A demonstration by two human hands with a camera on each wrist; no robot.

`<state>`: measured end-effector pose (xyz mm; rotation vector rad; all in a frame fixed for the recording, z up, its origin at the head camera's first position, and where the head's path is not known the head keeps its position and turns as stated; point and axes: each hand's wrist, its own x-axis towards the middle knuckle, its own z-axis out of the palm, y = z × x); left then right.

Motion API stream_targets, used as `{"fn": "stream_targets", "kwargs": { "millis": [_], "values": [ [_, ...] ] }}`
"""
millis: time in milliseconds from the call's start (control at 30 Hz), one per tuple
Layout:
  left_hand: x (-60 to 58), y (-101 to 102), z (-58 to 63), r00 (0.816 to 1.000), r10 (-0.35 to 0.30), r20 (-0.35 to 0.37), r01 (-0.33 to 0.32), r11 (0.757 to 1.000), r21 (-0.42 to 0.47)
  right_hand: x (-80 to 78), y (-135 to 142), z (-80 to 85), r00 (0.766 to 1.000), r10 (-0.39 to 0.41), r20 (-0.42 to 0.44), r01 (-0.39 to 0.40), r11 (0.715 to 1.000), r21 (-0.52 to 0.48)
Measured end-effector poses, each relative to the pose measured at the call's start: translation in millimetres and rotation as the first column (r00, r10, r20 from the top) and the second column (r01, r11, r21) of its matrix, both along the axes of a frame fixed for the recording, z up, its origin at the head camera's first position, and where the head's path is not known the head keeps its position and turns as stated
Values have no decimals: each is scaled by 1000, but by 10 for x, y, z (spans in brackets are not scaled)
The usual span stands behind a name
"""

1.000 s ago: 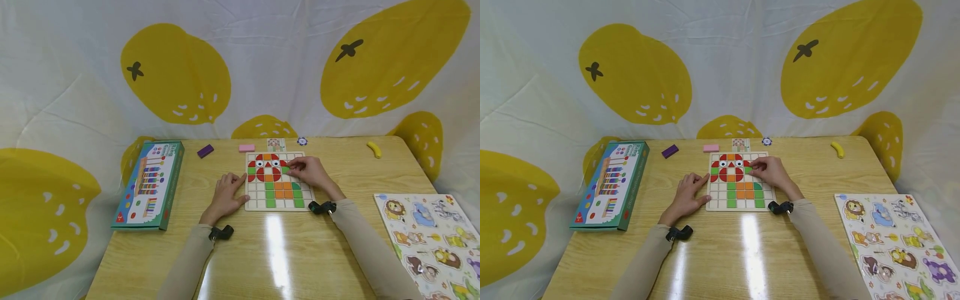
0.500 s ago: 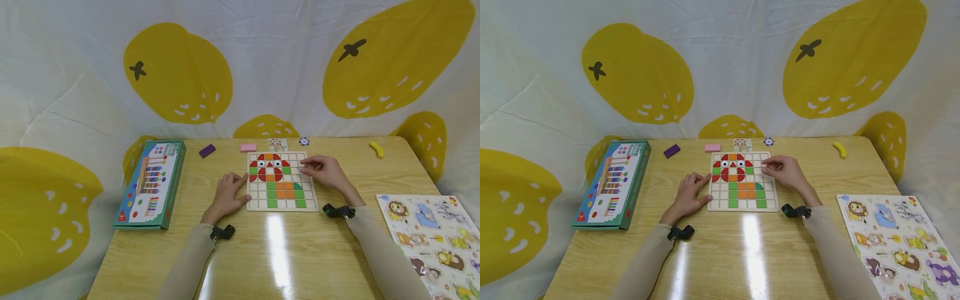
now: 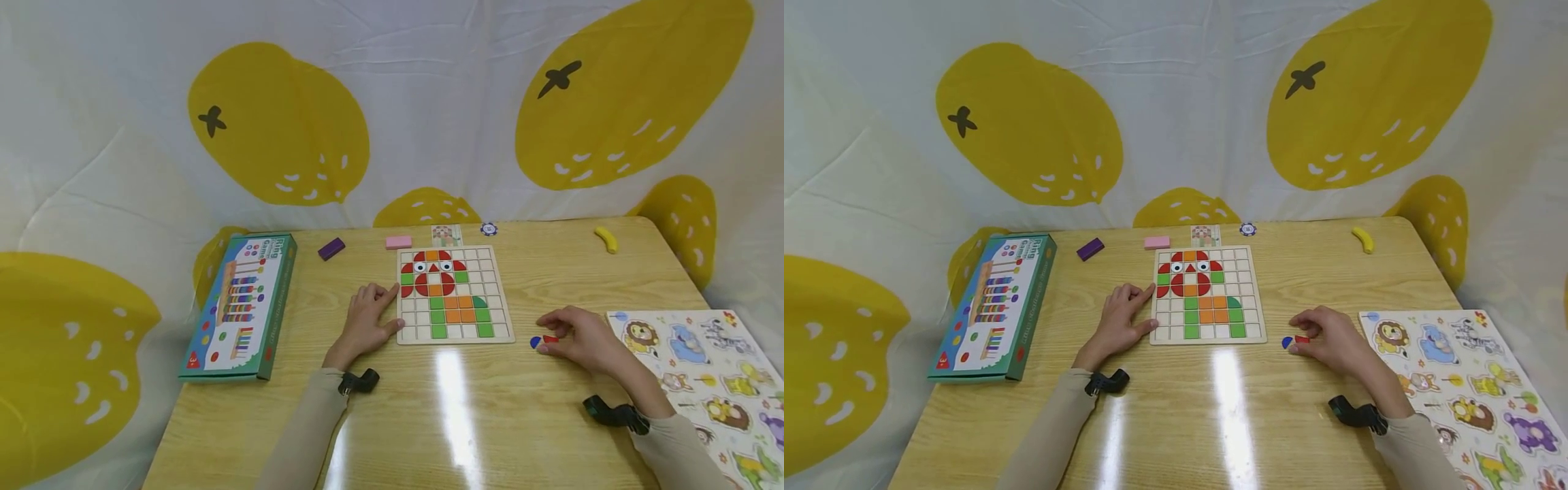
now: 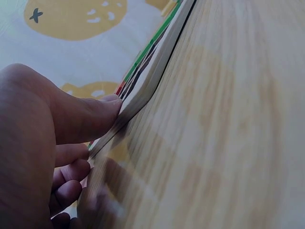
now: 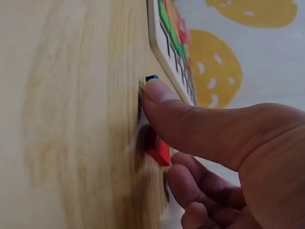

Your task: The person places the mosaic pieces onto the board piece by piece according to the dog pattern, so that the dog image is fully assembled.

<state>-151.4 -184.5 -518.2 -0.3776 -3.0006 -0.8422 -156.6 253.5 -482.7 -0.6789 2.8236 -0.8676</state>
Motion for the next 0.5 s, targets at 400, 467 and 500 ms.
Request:
{"fn": "stream_targets", "kwargs": {
  "millis": [400, 467, 500],
  "values": [
    [-14, -13, -32, 998, -18, -52, 18, 1000, -7, 110, 56, -62, 990, -39, -136, 44, 999, 32],
    [-12, -15, -30, 998, -18, -55, 18, 1000, -5, 105, 58, -85, 985, -17, -170, 22, 999, 27],
    [-11, -18, -29, 998, -18, -56, 18, 1000, -5, 100, 60, -95, 983, -10, -183, 15, 1000, 23]
  ]
}}
